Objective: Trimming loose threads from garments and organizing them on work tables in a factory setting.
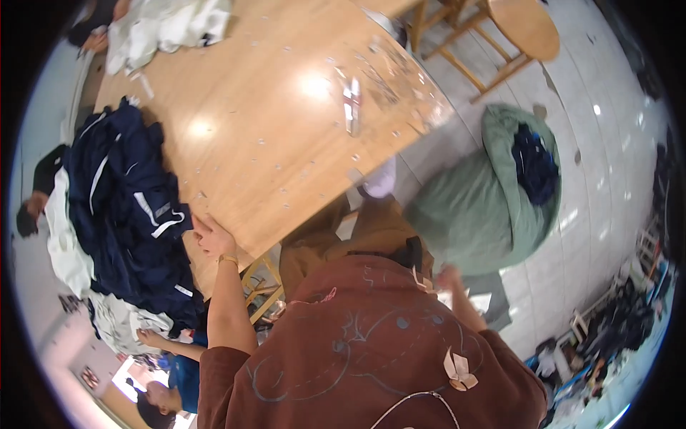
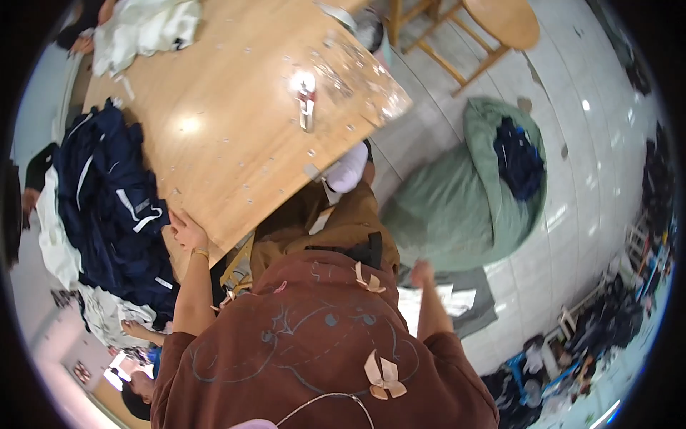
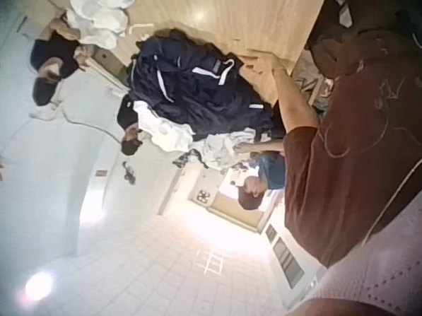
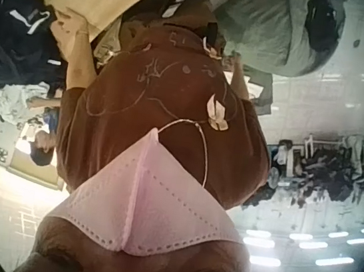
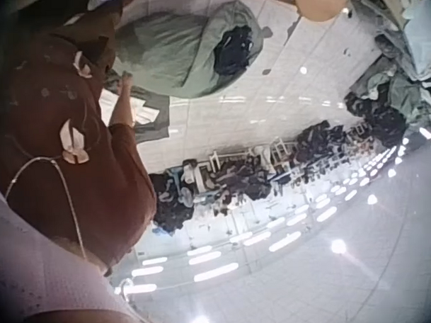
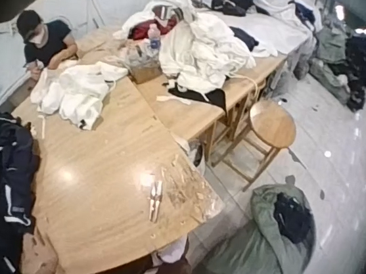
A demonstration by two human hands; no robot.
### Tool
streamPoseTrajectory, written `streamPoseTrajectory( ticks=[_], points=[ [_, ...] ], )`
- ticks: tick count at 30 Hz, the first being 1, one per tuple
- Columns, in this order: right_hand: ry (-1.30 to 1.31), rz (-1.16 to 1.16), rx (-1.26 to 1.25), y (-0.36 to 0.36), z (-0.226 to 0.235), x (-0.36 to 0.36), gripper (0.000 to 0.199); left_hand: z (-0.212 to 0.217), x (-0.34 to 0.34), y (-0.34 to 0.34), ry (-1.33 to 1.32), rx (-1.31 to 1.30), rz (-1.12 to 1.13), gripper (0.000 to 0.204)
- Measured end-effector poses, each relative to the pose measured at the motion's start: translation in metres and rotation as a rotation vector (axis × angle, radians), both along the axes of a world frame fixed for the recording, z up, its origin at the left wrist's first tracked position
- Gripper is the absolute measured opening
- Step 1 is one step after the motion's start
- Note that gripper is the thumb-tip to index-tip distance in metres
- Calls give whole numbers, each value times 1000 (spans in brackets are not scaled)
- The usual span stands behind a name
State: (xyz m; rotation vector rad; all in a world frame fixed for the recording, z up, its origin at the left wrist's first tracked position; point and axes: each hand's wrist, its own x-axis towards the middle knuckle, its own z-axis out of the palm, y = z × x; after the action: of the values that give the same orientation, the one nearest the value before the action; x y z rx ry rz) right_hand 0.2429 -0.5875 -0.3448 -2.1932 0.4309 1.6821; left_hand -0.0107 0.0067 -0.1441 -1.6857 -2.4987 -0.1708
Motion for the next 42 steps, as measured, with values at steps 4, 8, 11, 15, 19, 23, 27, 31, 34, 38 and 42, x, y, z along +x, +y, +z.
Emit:
streamPoseTrajectory(
  ticks=[4, 8, 11, 15, 19, 23, 27, 31, 34, 38, 42],
  points=[
    [-96, 111, 185, 101, -25, 38, 21, 10, -8, -7, -84, 12, -9, 52],
    [-209, 255, 385, 216, -23, 85, 22, 2, -13, -7, -23, 31, -35, 52],
    [-270, 400, 502, 274, -9, 118, 23, 3, -12, -10, -36, 33, -3, 53],
    [-315, 570, 623, 315, 2, 142, 24, 4, -11, -9, -107, 51, 16, 55],
    [-354, 659, 719, 341, 6, 161, 25, 9, -1, -11, -150, 43, 20, 56],
    [-337, 706, 735, 311, 10, 154, 27, 3, -10, -17, -116, 49, 16, 57],
    [-273, 794, 650, 216, 35, 173, 28, -1, -11, -9, -67, 153, -39, 55],
    [-182, 874, 599, 143, 52, 182, 30, 2, -17, -13, -100, 103, 18, 54],
    [-171, 877, 623, 131, 49, 189, 32, 0, -9, -7, -142, 101, 9, 54],
    [-145, 867, 661, 118, 56, 183, 34, 1, -8, -6, -183, 114, 2, 54],
    [-149, 817, 773, 148, 56, 163, 36, 10, -10, -7, -172, 139, -3, 54]
  ],
)
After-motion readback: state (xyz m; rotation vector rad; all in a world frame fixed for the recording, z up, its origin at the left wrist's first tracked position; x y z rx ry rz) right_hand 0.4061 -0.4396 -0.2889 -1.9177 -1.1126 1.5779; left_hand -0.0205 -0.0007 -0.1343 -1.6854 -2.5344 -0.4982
